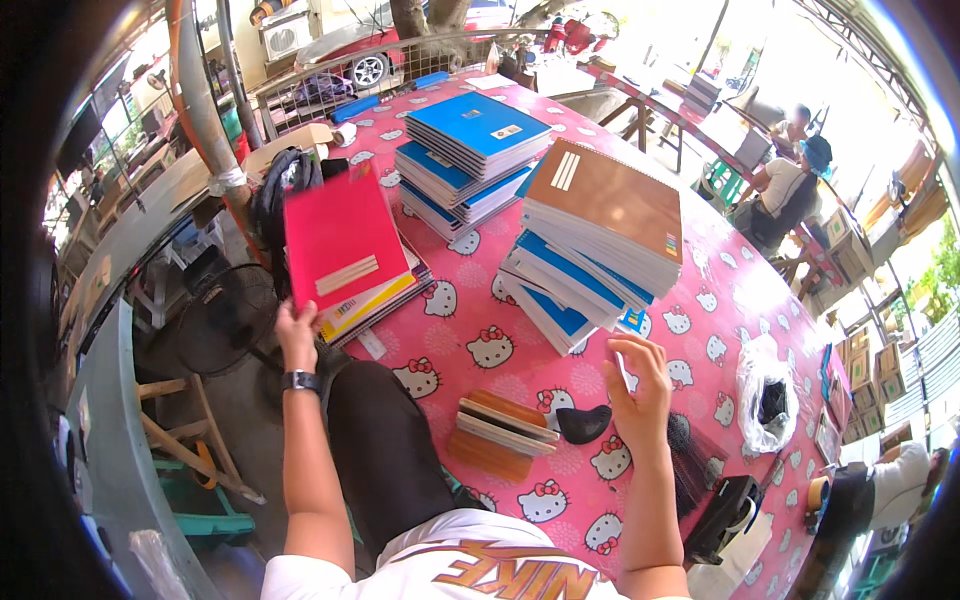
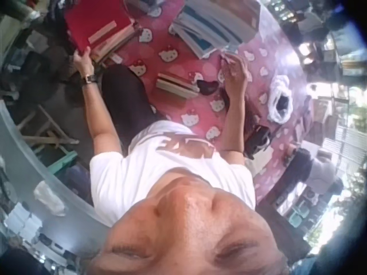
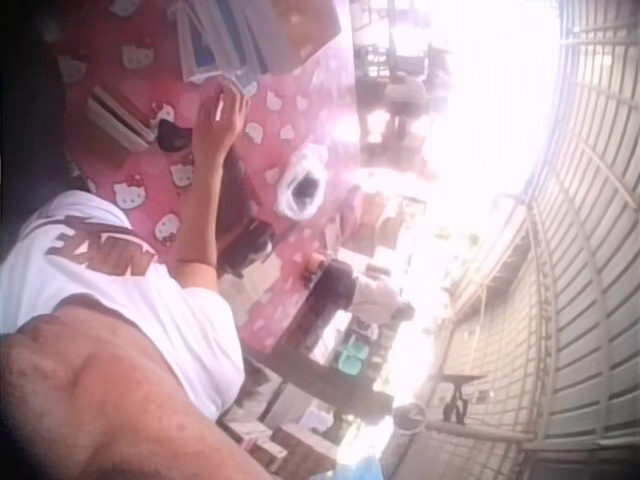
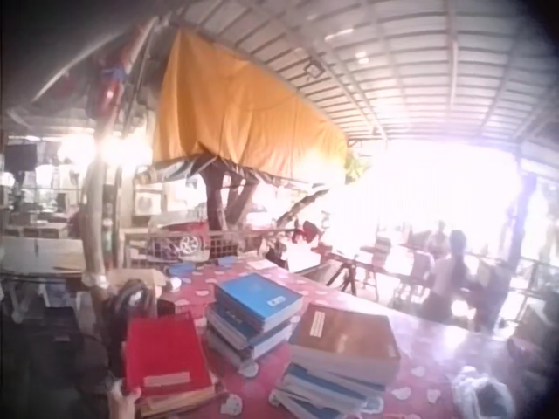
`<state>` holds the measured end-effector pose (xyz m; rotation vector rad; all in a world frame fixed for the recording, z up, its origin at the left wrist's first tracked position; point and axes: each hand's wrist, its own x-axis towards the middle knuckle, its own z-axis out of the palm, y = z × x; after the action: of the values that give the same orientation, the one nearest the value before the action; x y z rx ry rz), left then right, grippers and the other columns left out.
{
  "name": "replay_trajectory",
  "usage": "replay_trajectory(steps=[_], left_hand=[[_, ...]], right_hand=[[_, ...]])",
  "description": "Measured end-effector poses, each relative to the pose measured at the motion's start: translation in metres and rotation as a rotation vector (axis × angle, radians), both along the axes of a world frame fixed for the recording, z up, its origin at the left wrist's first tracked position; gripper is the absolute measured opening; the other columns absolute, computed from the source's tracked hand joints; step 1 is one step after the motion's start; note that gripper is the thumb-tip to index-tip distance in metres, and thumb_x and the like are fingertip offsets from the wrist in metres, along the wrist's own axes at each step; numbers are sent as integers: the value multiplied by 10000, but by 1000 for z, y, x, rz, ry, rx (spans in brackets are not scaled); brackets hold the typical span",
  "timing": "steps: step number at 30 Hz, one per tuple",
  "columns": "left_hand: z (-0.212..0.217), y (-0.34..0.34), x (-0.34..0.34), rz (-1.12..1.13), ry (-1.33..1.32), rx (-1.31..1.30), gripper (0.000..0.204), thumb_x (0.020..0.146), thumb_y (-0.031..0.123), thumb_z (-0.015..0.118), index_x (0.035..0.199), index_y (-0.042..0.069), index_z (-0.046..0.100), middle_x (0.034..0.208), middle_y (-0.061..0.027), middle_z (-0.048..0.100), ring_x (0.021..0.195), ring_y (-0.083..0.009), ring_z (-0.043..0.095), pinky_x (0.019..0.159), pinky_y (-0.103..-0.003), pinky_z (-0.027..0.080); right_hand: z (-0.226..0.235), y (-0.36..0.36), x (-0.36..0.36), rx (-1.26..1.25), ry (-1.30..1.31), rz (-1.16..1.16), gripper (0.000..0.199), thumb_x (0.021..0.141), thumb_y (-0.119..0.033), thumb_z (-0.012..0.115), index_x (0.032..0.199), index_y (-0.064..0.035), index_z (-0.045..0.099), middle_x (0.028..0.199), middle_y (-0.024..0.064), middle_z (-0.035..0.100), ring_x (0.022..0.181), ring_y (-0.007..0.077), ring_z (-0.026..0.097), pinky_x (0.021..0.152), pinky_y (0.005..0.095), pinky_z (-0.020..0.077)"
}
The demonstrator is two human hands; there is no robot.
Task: The person threads a spiral coil through the holes of a notebook and then crimps the ends of the coil with pliers. They move each finished notebook to a stack and pick up another from a separate pile on the table.
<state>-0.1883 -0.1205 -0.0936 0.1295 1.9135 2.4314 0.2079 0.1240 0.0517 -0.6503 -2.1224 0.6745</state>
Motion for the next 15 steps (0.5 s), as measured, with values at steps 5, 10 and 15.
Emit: replay_trajectory(steps=[5, 10, 15], left_hand=[[-47, 6, -8, 138, 90, -569, 378, 727, 166, 745, 1006, -26, 576, 822, -154, 636, 670, -216, 635, 544, -326, 496], [-19, 10, 17, 187, 268, -994, 583, 740, 385, 718, 1116, -23, 537, 1062, -211, 537, 1018, -376, 523, 886, -435, 426], [15, 9, 53, 70, 578, -784, 533, 767, 287, 712, 1160, -7, 505, 1166, -177, 473, 1117, -343, 451, 952, -423, 381]], right_hand=[[-13, 32, -29, 96, -43, 9, 151, 759, -26, 631, 910, -33, 624, 959, 118, 637, 910, 285, 576, 814, 358, 454], [8, 101, -82, 470, -83, -48, 171, 743, -84, 671, 905, -50, 626, 924, 106, 622, 903, 308, 563, 803, 395, 457], [27, 144, -132, 548, -202, -18, 247, 684, -152, 744, 897, -72, 649, 935, 75, 619, 957, 284, 561, 827, 373, 458]])
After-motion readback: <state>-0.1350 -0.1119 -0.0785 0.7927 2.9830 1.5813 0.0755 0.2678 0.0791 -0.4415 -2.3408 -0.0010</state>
